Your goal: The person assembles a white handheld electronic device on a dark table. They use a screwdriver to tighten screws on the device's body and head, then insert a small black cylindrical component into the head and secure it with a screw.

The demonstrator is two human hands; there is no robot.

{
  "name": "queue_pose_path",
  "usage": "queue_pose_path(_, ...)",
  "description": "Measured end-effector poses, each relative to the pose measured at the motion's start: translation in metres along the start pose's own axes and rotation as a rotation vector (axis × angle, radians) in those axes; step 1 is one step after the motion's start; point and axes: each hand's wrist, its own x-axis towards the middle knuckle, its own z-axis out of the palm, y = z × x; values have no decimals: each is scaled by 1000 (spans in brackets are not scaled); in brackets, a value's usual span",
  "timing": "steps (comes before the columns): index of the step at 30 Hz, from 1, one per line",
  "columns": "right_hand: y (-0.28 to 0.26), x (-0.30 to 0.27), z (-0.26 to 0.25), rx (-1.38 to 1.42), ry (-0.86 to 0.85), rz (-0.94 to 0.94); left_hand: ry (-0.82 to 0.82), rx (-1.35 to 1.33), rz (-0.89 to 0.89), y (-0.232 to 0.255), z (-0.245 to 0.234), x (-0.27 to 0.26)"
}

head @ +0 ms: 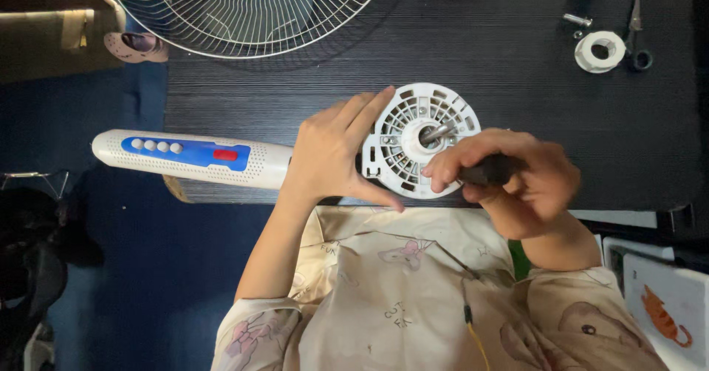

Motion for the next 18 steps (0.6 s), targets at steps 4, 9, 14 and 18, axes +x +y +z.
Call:
queue_pose_path(4, 11, 12, -2, 287, -79, 69, 123, -57, 57, 1, -7, 6)
queue_pose_path(9, 19, 18, 1, 373, -93, -10, 300, -213, -10, 32, -3, 4)
queue_pose_path(14, 18, 25, 2, 2, 38, -289, 121, -474, -120, 62, 1, 3)
queue_pose_path(18, -1, 23, -6, -225, 94, -224, 35, -556, -68, 68, 7, 6)
